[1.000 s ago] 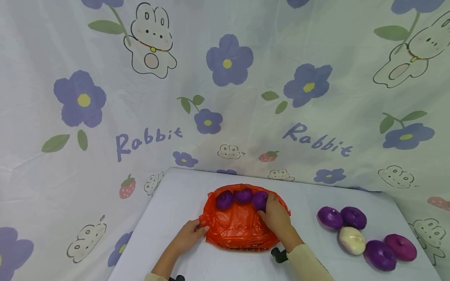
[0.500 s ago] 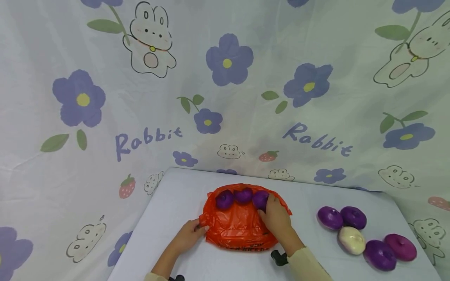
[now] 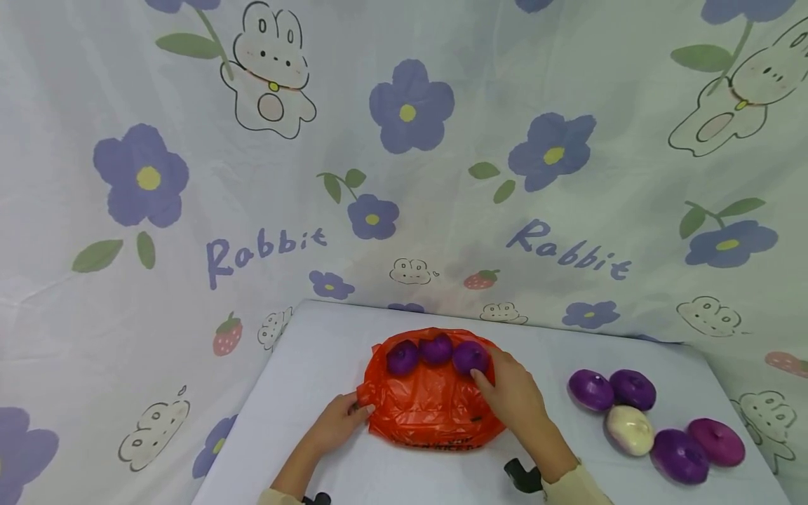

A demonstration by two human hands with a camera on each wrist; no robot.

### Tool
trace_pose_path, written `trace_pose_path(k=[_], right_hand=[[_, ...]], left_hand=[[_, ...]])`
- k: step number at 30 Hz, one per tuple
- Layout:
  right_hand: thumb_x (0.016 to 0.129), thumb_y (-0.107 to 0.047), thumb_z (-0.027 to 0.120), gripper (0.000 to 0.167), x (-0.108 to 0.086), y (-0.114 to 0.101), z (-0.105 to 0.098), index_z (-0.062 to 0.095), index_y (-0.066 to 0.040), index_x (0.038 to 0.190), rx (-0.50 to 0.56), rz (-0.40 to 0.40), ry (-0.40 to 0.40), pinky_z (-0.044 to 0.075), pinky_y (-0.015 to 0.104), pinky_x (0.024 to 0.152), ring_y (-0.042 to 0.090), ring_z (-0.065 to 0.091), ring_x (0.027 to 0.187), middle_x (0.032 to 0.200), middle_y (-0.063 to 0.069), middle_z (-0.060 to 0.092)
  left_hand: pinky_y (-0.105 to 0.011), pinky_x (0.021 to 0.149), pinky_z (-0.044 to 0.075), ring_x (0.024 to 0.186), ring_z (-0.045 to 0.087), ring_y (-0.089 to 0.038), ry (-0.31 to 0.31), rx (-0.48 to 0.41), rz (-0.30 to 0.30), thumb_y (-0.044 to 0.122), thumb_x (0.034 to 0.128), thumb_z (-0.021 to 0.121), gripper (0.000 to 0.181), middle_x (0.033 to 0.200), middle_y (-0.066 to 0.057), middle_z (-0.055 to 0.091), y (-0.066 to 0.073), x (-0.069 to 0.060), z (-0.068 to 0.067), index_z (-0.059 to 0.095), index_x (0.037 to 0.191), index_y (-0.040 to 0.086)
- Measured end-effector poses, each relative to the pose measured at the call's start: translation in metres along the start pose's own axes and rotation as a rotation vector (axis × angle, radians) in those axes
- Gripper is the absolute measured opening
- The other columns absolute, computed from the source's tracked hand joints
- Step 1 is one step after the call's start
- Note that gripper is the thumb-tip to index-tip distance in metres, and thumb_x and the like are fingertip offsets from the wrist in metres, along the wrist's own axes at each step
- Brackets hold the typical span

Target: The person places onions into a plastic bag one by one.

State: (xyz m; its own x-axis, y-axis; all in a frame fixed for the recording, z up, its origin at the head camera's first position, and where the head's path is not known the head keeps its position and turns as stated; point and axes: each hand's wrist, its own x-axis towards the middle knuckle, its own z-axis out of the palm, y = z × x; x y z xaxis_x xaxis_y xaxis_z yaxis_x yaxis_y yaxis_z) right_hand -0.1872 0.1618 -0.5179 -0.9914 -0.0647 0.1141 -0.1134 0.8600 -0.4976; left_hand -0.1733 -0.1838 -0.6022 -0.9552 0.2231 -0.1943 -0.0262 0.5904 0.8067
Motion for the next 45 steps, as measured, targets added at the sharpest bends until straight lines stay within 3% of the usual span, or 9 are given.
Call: trace_pose_path(k=[10, 21, 28, 35, 41, 45], right_hand=[[0.095, -0.035, 0.079, 0.062, -0.02, 0.017, -0.028, 0.059, 0.0, 0.142, -0.066, -0.065, 0.02, 0.052, 0.058, 0.095, 0.042, 0.061, 0.126, 0.141, 0.021, 0.061], [0.087, -0.044, 0.085, 0.094, -0.041, 0.052, -0.052, 0.039, 0.0, 0.156, -0.153, -0.047, 0.075, 0.039, 0.07, 0.103, 0.05, 0.025, 0.15, 0.162, 0.028, 0.032], [0.082, -0.044, 0.089, 0.109, -0.055, 0.077, -0.058, 0.03, 0.007, 0.158, -0.139, 0.007, 0.104, 0.031, 0.074, 0.105, 0.054, 0.021, 0.149, 0.161, 0.034, 0.026], [0.087, -0.041, 0.086, 0.114, -0.069, 0.106, -0.063, 0.016, 0.011, 0.16, -0.091, 0.051, 0.148, 0.021, 0.071, 0.113, 0.056, 0.014, 0.151, 0.16, 0.04, 0.022], [0.083, -0.028, 0.088, 0.108, -0.081, 0.138, -0.067, 0.021, 0.022, 0.152, -0.087, 0.067, 0.267, 0.013, 0.072, 0.115, 0.069, 0.018, 0.141, 0.149, 0.05, 0.026], [0.081, -0.028, 0.088, 0.104, -0.088, 0.157, -0.071, 0.026, 0.026, 0.145, -0.132, 0.139, 0.294, 0.019, 0.08, 0.106, 0.077, 0.024, 0.128, 0.141, 0.053, 0.029]], left_hand=[[-0.037, 0.071, 0.039, 0.08, 0.047, -0.021, 0.005, 0.002, -0.006, 0.033, 0.1039, 0.066, 0.025, 0.082, -0.003, 0.053, 0.002, 0.0, -0.003, 0.068, 0.102, 0.008], [-0.038, 0.071, 0.039, 0.079, 0.047, -0.02, -0.002, 0.002, 0.001, 0.034, 0.1039, 0.066, 0.025, 0.081, -0.002, 0.053, 0.0, 0.001, 0.0, 0.068, 0.1, 0.009], [-0.039, 0.071, 0.039, 0.081, 0.047, -0.021, -0.003, -0.003, -0.019, 0.034, 0.1031, 0.067, 0.026, 0.082, -0.004, 0.052, 0.0, 0.001, 0.0, 0.068, 0.103, 0.008], [-0.039, 0.072, 0.04, 0.083, 0.049, -0.02, 0.023, 0.005, -0.017, 0.035, 0.1038, 0.065, 0.028, 0.084, -0.002, 0.054, -0.002, 0.001, 0.0, 0.07, 0.106, 0.007], [-0.039, 0.071, 0.04, 0.082, 0.048, -0.022, 0.006, -0.005, -0.039, 0.034, 0.1027, 0.067, 0.03, 0.082, -0.004, 0.052, -0.002, 0.0, 0.0, 0.069, 0.11, 0.005], [-0.039, 0.07, 0.039, 0.081, 0.047, -0.022, -0.005, 0.0, -0.026, 0.034, 0.1029, 0.067, 0.028, 0.081, -0.004, 0.051, -0.002, 0.003, -0.001, 0.067, 0.107, 0.006]])
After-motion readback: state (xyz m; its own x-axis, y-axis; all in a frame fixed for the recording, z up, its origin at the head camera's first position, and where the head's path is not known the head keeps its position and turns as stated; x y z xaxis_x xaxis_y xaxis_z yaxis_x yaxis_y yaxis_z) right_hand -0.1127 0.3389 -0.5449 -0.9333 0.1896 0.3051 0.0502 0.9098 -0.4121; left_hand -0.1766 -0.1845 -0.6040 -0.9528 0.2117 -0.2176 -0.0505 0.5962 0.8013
